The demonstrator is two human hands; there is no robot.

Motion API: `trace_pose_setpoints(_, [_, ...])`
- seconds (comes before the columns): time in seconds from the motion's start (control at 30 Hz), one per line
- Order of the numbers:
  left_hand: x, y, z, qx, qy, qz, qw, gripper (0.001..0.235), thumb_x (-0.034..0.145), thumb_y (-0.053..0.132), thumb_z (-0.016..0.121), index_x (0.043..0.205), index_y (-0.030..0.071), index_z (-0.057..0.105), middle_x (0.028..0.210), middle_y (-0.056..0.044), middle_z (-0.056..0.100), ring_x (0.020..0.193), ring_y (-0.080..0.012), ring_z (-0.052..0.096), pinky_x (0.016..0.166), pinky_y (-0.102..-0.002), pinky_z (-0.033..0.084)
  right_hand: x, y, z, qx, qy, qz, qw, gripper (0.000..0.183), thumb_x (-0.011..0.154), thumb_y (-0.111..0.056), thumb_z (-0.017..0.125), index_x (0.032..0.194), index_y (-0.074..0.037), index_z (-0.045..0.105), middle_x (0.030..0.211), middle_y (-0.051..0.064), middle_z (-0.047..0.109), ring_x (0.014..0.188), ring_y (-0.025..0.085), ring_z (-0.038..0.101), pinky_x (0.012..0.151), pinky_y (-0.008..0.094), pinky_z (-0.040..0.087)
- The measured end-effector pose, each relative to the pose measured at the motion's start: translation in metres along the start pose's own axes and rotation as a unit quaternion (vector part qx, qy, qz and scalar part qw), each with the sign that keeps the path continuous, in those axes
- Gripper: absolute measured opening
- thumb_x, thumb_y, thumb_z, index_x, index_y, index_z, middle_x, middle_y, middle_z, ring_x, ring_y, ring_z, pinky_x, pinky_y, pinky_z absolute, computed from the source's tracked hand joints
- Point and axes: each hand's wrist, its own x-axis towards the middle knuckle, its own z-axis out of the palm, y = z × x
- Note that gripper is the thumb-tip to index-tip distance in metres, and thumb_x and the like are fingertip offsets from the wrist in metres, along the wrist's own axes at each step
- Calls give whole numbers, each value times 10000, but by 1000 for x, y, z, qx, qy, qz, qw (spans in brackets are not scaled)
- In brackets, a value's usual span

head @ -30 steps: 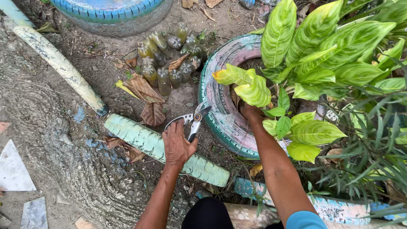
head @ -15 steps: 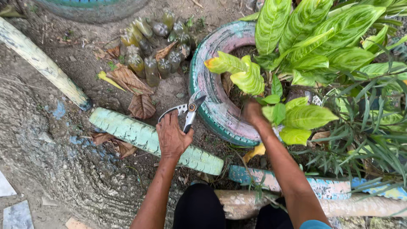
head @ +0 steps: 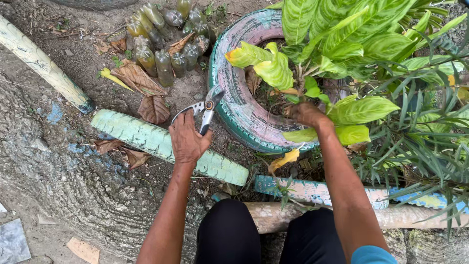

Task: The person uses pruning shears to trim leaves and stems from various plants in a garden. They move between different plants, cutting away unwanted foliage and placing the cut pieces on the ground.

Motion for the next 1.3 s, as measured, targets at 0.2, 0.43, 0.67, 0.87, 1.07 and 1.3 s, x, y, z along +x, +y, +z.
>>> trace_pose_setpoints(0.2, [-1,2,4,0,4,-8,1000,857,704,411,813,1375,-49,542,1224,-202,554,1172,-358,529,1016,-477,377,22,-6,27,3,46,152,987,669,1039,-596,541,966,60,648,1655,137,328,971,348,730,867,493,606])
trace_pose_setpoints(0.43, [0,-2,12,16,30,8,999,833,718,406,794,1381,-38,553,1252,-201,558,1167,-350,537,981,-466,398,34,0,54,141,194,45,970,374,1004,-474,606,1142,-149,729,1202,116,733,1115,276,676,974,533,461])
trace_pose_setpoints(0.67, [-1,0,14,43,16,-10,999,881,700,422,766,1408,-53,544,1214,-199,559,1112,-332,534,973,-453,415,-44,-14,53,299,110,-111,941,500,945,-306,739,1324,-55,532,1237,179,667,1126,318,645,933,495,490])
trace_pose_setpoints(0.87, [-5,3,14,30,27,-32,999,869,724,401,747,1425,-71,544,1219,-187,555,1053,-326,535,947,-438,428,-100,-139,-5,61,51,-181,980,340,987,-382,556,1038,-117,764,860,145,737,791,302,712,897,511,495])
trace_pose_setpoints(1.07, [-5,2,16,9,30,-60,998,814,724,330,773,1421,-29,555,1190,-173,563,1078,-334,537,995,-447,444,-104,-179,27,107,82,-245,960,286,1019,-256,552,1119,-27,690,1017,185,662,897,351,672,852,533,531])
trace_pose_setpoints(1.3, [-9,-4,19,-6,80,-26,996,820,749,358,799,1417,-45,546,1238,-195,563,1109,-362,533,1003,-448,438,-37,-73,110,138,150,-220,954,467,910,-141,647,1335,23,542,1419,260,498,1285,412,531,1054,574,429])
